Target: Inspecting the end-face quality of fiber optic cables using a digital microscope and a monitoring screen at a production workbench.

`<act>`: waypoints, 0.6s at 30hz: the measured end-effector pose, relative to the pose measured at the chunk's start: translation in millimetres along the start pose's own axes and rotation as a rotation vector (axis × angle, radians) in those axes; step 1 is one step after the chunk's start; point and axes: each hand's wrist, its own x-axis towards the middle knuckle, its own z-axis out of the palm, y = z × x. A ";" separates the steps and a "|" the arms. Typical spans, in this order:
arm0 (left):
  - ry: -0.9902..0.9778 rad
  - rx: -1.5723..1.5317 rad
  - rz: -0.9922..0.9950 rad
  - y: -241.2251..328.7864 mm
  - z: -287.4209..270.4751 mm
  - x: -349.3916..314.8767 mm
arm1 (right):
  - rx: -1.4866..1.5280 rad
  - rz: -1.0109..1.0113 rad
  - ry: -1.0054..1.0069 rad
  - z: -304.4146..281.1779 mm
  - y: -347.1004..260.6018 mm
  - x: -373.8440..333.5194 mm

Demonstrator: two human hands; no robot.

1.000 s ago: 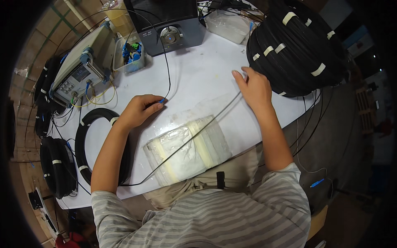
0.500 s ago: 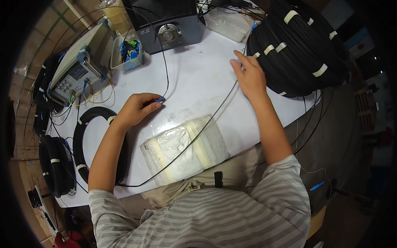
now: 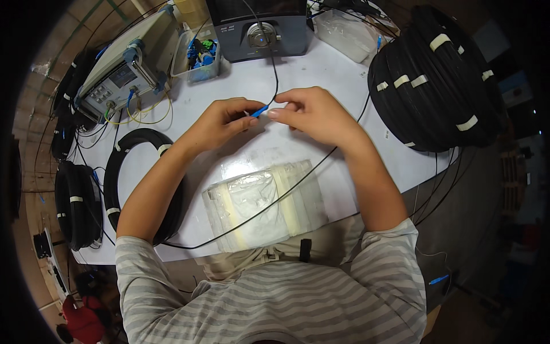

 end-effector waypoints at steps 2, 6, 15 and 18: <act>-0.014 -0.256 -0.026 8.9 7.2 0.5 | 0.083 0.021 -0.048 12.9 10.5 9.5; -0.003 -0.308 -0.060 3.0 11.5 -6.3 | 0.326 -0.029 0.048 30.0 26.6 11.7; 0.018 -0.064 -0.142 -3.9 1.8 -7.3 | 0.426 -0.028 0.051 37.0 42.1 14.5; -0.007 -0.064 -0.007 -6.1 5.3 -6.6 | 0.407 -0.033 0.036 37.1 43.8 14.4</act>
